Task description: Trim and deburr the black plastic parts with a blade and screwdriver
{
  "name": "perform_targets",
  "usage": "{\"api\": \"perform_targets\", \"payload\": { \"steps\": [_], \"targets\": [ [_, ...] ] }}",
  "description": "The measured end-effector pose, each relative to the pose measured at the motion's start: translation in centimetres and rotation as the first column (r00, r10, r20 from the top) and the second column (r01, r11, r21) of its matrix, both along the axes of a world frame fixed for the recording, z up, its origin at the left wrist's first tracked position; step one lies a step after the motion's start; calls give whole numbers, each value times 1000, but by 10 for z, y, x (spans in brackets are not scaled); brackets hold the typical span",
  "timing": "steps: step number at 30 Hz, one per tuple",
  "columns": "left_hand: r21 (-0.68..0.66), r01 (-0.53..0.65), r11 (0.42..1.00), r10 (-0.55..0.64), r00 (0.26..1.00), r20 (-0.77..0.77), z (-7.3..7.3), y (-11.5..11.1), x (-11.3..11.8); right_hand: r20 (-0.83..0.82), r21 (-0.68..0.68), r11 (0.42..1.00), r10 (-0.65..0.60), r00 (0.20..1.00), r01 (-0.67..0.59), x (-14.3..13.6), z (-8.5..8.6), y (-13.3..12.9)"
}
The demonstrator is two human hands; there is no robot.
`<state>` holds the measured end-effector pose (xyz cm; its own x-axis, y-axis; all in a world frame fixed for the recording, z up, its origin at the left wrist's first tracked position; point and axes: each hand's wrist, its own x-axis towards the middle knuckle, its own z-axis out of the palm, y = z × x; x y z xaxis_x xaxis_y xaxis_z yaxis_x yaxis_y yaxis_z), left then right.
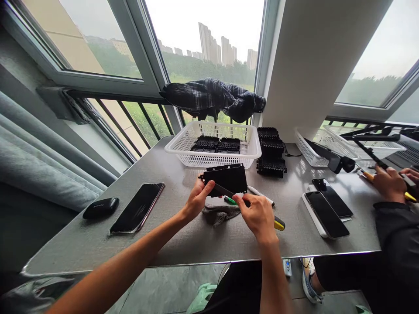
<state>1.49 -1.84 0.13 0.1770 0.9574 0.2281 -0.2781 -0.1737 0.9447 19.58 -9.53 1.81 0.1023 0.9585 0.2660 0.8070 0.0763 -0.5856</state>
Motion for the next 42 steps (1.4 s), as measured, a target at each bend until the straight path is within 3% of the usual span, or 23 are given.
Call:
{"api": "perform_targets", "payload": {
  "steps": [11, 15, 22, 28, 42],
  "targets": [
    [-12, -95, 995, 96, 995, 19, 7, 15, -5, 29, 74, 988, -138, 990, 135, 31, 7, -12],
    [-15, -47, 999, 47, 999, 16, 8, 10, -4, 56, 49, 991, -129, 990, 127, 30, 7, -12],
    [22, -92, 996, 92, 996, -9, 5, 14, -8, 29, -11, 992, -125, 992, 125, 36, 9, -13],
    [13, -104, 995, 104, 992, -67, 5, 15, -8, 99, 22, 985, -171, 980, 169, 37, 9, -14],
    [-10, -56, 998, 55, 997, -52, 7, 14, -9, 63, 14, 994, -111, 992, 110, 42, 9, -16]
  ]
}}
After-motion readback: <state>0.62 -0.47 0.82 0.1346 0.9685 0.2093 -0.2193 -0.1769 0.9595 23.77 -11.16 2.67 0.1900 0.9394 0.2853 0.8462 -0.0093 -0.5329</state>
